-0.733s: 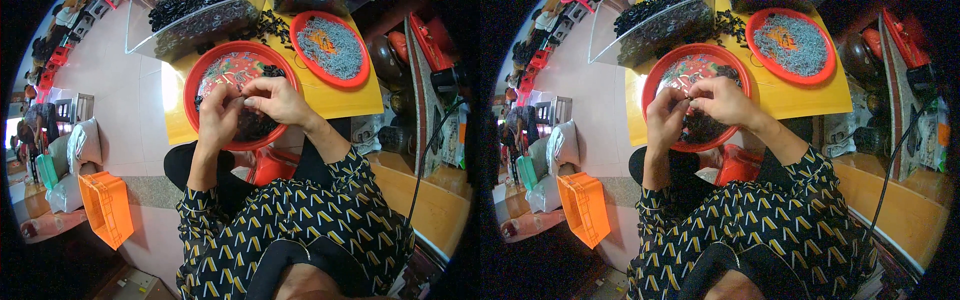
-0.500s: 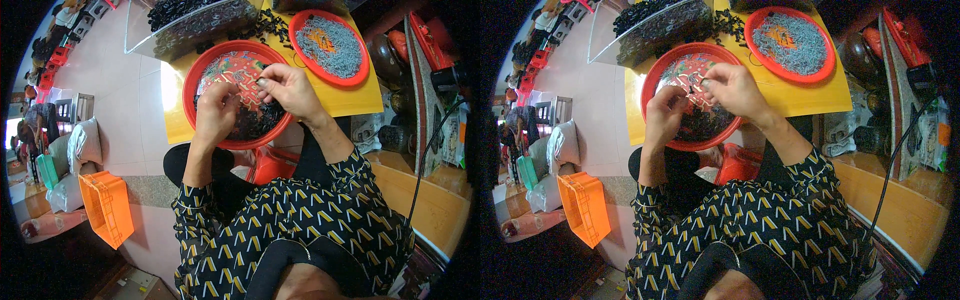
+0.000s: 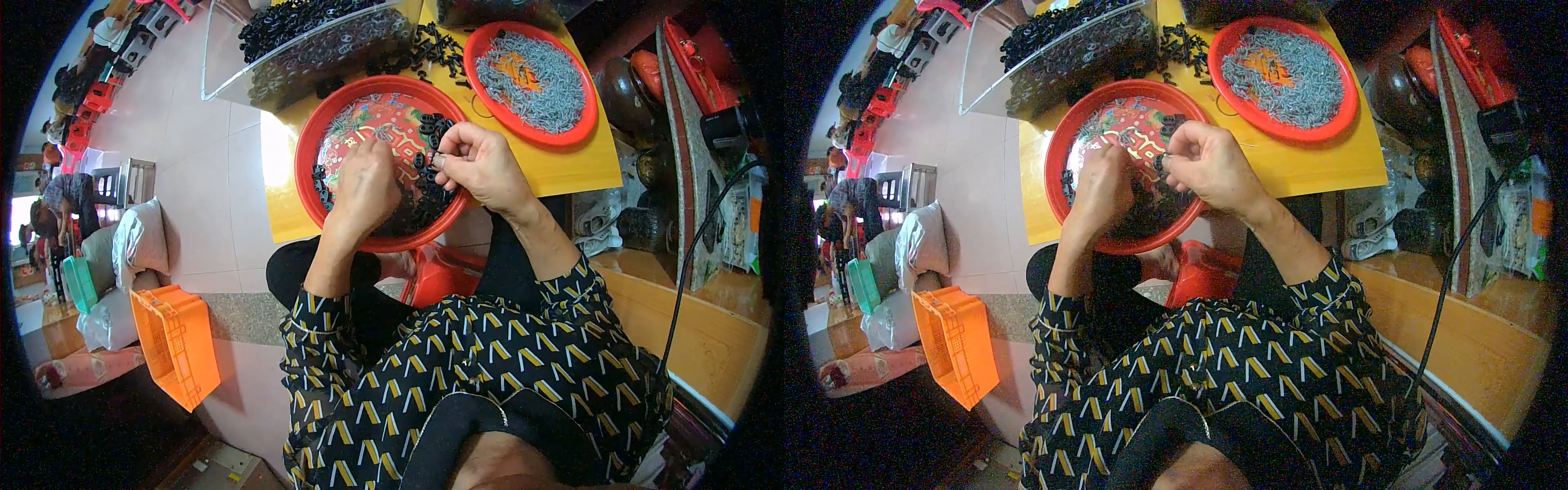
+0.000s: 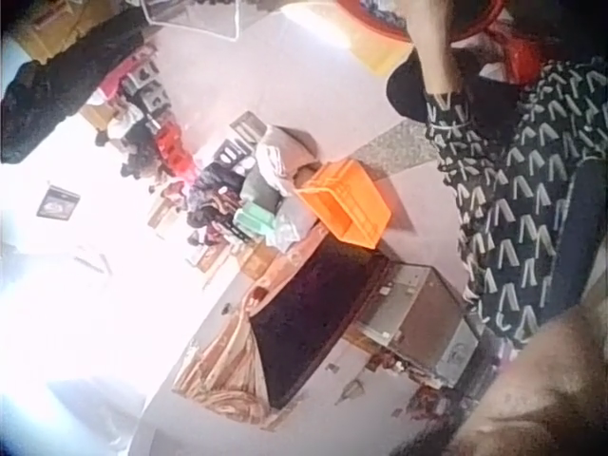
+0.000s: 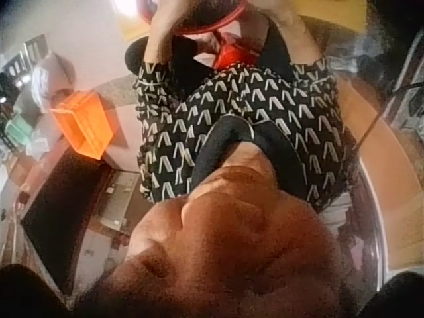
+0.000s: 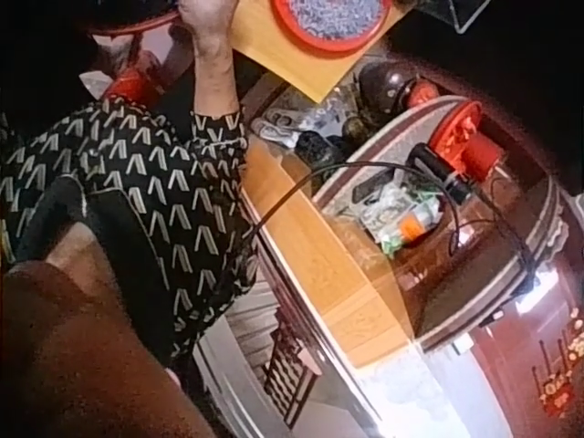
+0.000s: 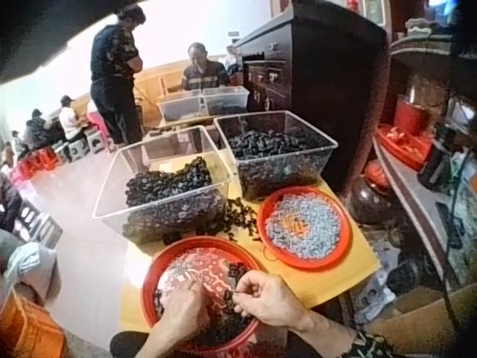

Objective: The person assembles plastic clips by inserting small pins into them by hand over a tray.

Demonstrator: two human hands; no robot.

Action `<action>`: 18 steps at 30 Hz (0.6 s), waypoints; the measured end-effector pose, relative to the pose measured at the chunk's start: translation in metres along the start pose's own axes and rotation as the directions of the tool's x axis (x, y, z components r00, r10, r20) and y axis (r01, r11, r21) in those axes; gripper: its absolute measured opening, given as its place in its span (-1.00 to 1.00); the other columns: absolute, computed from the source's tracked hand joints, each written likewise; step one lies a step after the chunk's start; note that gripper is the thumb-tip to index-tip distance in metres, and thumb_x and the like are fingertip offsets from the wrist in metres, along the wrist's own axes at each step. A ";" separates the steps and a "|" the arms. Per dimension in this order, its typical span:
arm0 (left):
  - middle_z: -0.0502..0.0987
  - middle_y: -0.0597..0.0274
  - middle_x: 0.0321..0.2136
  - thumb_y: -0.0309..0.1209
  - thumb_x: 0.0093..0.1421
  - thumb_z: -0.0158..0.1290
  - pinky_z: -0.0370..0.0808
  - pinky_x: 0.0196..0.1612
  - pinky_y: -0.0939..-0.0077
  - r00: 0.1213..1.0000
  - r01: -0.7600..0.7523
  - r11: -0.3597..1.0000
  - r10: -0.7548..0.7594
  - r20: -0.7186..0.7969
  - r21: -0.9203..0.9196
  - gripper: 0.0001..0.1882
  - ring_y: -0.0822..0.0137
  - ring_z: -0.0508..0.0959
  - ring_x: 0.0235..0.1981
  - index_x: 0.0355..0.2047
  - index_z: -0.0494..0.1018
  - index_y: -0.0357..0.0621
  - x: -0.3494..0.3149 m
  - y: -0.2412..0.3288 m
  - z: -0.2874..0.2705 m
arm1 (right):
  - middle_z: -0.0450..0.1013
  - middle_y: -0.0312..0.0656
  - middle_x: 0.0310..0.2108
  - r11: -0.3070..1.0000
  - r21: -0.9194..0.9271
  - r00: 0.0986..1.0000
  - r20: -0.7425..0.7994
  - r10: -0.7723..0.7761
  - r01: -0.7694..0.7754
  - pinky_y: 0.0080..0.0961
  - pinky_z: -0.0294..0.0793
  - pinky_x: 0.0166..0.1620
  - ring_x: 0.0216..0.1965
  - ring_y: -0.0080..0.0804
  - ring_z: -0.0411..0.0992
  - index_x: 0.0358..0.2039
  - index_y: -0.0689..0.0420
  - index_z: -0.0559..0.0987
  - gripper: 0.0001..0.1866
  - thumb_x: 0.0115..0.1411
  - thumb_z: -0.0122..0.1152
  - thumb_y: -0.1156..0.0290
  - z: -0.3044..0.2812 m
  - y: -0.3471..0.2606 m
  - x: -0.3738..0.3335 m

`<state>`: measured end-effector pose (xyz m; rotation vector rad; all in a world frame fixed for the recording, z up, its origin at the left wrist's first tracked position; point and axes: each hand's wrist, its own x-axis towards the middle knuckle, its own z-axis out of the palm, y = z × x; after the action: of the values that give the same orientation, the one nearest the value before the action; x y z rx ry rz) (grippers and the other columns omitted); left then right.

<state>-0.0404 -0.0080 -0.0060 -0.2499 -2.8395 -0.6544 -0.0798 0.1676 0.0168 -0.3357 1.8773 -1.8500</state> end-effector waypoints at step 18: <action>0.43 0.18 -0.46 -0.56 0.07 -0.04 0.40 -0.38 0.62 0.908 -0.007 -0.328 -0.398 0.132 -0.945 -0.90 0.41 0.43 -0.46 -0.37 0.35 -0.28 -0.055 0.019 -0.025 | 0.37 -0.31 -0.49 0.989 0.129 0.990 0.112 -0.091 0.076 -0.77 0.40 -0.47 -0.52 -0.67 0.37 -0.38 0.26 0.40 -0.89 0.03 0.04 0.61 0.055 -0.021 -0.024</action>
<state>0.0208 -0.0091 0.0101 0.1826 -1.1067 -2.7669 -0.0348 0.1304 0.0429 -0.4758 1.6848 -1.9476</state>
